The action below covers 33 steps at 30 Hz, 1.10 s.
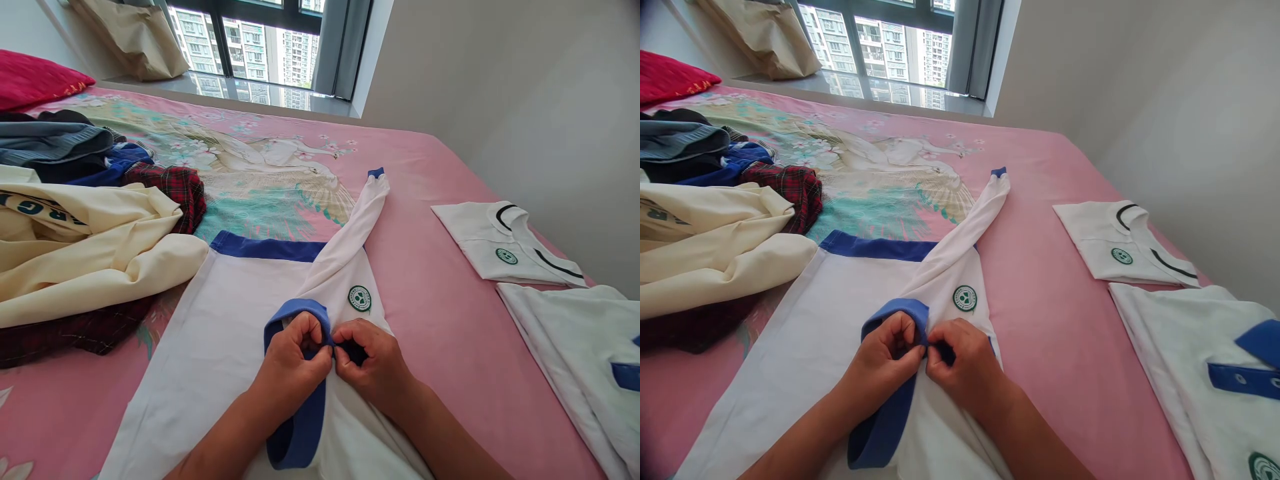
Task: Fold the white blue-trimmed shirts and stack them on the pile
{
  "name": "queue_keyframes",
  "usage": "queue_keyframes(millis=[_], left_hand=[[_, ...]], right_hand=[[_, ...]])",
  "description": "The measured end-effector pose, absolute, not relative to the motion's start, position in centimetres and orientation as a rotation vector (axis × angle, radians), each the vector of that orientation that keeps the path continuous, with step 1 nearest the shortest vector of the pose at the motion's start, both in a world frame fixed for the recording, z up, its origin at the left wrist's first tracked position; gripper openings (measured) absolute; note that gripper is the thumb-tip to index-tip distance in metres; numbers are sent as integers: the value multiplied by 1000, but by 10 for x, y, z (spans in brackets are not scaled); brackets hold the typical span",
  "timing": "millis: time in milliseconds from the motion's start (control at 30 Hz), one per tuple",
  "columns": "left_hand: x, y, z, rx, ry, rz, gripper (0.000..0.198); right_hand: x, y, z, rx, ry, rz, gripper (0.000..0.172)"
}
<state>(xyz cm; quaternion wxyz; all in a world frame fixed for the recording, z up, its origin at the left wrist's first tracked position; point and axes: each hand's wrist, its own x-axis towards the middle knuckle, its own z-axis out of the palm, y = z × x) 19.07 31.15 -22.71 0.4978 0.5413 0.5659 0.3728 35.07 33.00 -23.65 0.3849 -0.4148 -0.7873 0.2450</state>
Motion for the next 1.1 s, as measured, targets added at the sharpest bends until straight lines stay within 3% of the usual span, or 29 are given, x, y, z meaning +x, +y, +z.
queue_keyframes(millis=[300,567,1100], left_hand=[[193,311,-225,1376,1458,899,17],[192,313,-226,1129,1237,982,19],[194,316,-224,1032,1214,982,23]], right_hand=[[350,329,-242,-998,-2026,575,16],[351,330,-235,-987,-1866,880,17],[361,331,-233,-960,-1806,1112,10]])
